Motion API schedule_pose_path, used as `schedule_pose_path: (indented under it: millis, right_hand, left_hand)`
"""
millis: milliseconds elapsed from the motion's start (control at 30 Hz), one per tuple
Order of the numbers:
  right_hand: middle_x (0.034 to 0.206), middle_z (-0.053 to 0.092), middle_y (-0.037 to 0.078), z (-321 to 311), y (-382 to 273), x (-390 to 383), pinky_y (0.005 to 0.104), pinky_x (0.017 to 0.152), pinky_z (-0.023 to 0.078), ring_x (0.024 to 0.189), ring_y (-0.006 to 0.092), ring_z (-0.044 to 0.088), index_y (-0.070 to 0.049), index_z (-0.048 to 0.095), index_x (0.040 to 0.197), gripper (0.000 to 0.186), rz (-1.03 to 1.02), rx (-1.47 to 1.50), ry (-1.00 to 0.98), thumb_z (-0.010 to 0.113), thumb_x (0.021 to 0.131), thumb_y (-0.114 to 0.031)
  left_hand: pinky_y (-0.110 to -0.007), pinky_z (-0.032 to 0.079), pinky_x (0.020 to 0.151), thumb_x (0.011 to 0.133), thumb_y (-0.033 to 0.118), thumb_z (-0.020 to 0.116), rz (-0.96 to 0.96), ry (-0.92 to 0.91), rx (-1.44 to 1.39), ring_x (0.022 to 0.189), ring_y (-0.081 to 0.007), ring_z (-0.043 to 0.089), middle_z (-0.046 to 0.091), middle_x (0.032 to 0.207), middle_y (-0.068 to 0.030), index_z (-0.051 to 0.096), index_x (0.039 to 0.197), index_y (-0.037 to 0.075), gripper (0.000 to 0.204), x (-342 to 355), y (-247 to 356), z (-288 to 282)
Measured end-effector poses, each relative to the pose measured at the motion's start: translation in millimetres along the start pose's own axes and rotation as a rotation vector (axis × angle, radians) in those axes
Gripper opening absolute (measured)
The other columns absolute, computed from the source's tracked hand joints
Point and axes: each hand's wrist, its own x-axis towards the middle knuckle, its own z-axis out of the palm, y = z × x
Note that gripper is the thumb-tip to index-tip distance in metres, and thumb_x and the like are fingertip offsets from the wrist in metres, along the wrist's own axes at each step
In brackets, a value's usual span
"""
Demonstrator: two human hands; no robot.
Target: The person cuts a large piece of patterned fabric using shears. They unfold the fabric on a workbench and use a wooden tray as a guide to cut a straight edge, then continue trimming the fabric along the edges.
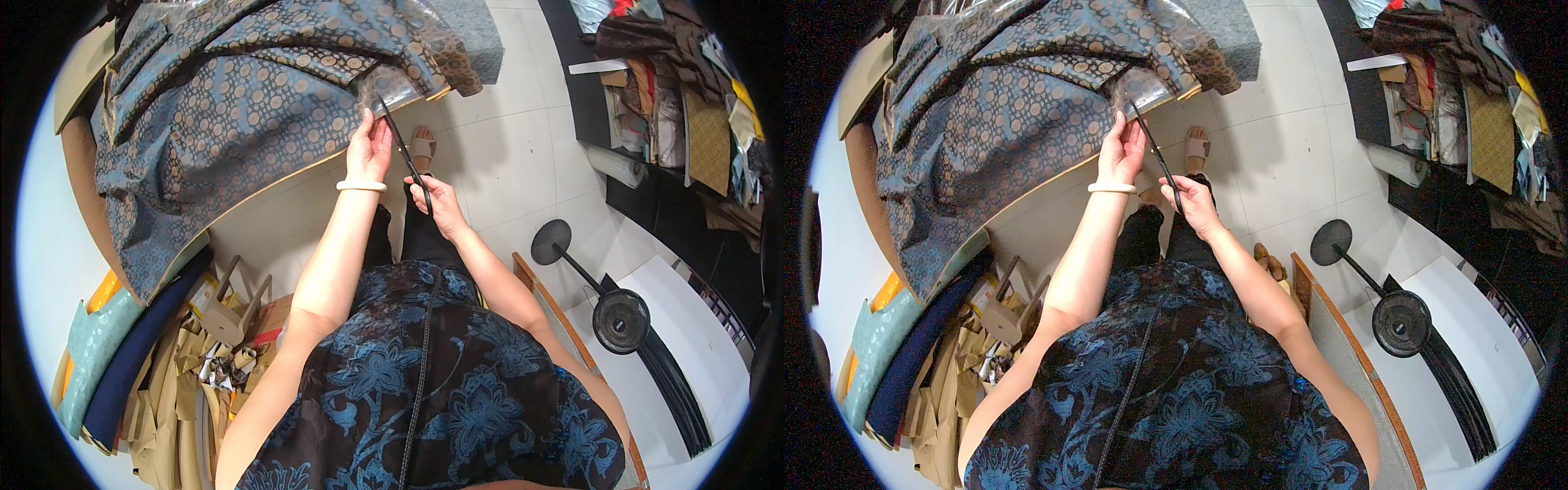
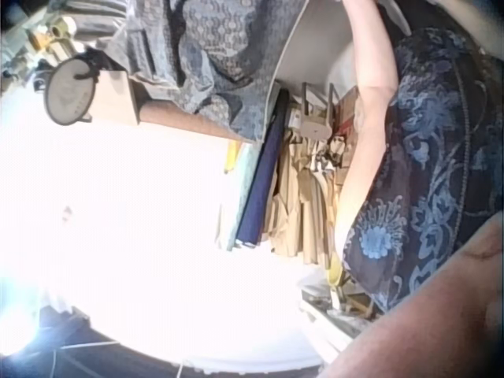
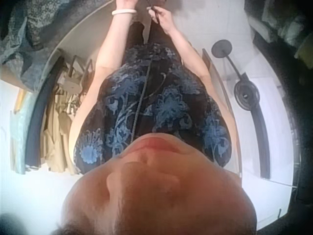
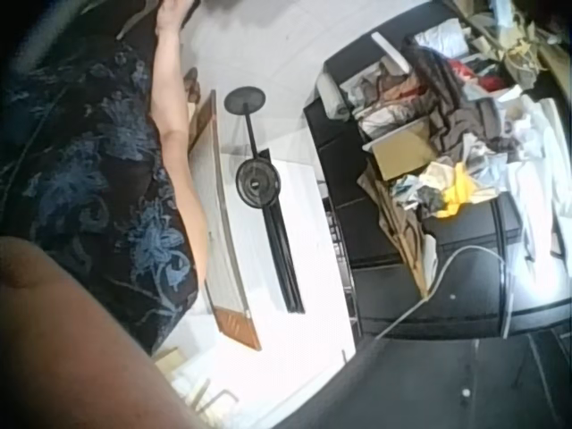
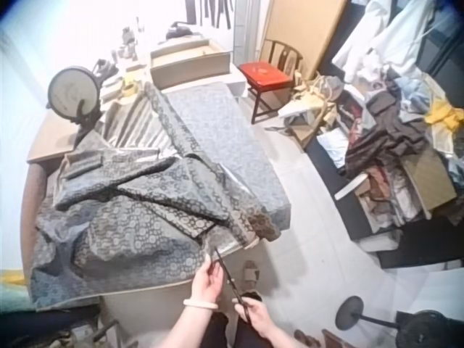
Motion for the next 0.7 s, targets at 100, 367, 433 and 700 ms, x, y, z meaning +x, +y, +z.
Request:
schedule_pose_path:
  millis: [100,367,433,700]
  right_hand:
    - [0.085,0.06,-0.01,2.7,1.2,-0.4,0.0159,0.059,0.035,0.068,-0.0013,0.047,-0.004,0.068,0.118,0.029,-0.009,-0.003,-0.001,0.071,0.094,-0.02]
    - [0.076,0.05,-0.009,6.0,-1.0,-0.7,0.0171,0.054,0.03,0.062,-0.0003,0.039,0.0,0.065,0.12,0.03,-0.015,-0.02,0.001,0.067,0.096,-0.018]
    - [0.083,0.059,-0.01,4.0,0.4,-1.1,0.0155,0.058,0.035,0.068,-0.0015,0.047,-0.004,0.068,0.117,0.028,0.001,0.001,-0.012,0.071,0.094,-0.019]
    - [0.072,0.047,-0.01,10.4,-1.9,-1.4,0.0179,0.051,0.027,0.057,0.0002,0.036,0.001,0.064,0.121,0.03,-0.036,-0.059,0.016,0.066,0.097,-0.018]
  left_hand:
    - [-0.032,0.05,0.1,0.091,0.013,0.074,-0.005,-0.008,-0.006,0.101,-0.0189,0.064,0.069,0.102,-0.006,0.065,0.102,0.005,0.017,2.6,1.9,-3.0]
    - [-0.032,0.053,0.095,0.092,0.012,0.073,0.002,0.001,-0.027,0.099,-0.0186,0.065,0.069,0.099,-0.0068,0.065,0.102,0.004,0.015,-4.7,0.0,1.4]
    - [-0.032,0.053,0.095,0.092,0.011,0.073,-0.003,0.006,-0.027,0.098,-0.0187,0.065,0.069,0.099,-0.0067,0.065,0.101,0.004,0.015,-5.4,0.5,1.4]
    - [-0.032,0.055,0.093,0.091,0.011,0.073,0.0,-0.014,-0.038,0.093,-0.0178,0.066,0.069,0.097,-0.0061,0.064,0.1,0.004,0.014,-5.5,0.7,1.1]
